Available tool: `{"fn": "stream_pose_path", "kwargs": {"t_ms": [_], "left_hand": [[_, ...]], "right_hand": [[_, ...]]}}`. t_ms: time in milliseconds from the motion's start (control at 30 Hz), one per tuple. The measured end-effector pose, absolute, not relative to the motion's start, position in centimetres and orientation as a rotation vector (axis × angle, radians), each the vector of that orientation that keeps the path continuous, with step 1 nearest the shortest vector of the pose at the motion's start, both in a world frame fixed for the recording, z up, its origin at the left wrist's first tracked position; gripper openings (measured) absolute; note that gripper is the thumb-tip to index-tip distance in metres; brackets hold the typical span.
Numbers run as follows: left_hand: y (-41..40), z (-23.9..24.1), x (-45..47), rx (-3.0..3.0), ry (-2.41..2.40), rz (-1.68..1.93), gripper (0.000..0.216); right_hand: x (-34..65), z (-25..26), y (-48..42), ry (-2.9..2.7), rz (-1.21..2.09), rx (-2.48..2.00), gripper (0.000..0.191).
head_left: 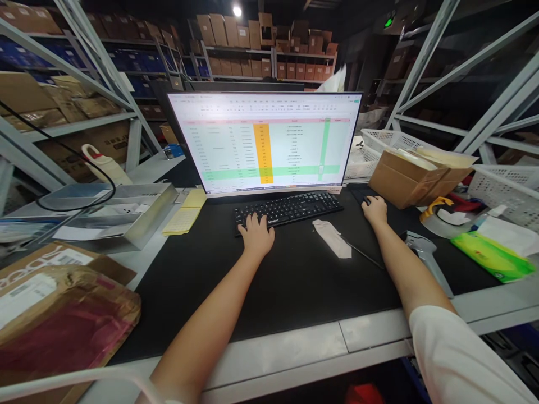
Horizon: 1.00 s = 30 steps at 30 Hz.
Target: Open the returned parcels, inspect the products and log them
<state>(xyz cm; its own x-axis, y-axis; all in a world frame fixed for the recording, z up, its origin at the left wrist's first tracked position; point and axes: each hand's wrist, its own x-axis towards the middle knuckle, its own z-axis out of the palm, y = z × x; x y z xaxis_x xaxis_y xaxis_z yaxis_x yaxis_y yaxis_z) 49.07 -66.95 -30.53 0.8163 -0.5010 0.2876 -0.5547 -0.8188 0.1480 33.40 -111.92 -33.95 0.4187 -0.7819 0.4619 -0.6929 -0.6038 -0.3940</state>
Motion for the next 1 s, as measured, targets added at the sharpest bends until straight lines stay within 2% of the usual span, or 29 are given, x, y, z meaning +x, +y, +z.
{"fn": "stream_pose_path", "kwargs": {"t_ms": [533,1000], "left_hand": [[-67.02,-30.77,49.16,2.747,-0.805,0.359,0.057],[-66.90,-30.51,48.70,2.705,-0.783,0.280,0.056]], "right_hand": [[33.30,-33.85,-111.66,1.230,-1.018,-2.523,0.050],[33.13,-33.30,-111.48,1.137,-0.877,-2.567,0.044]]}}
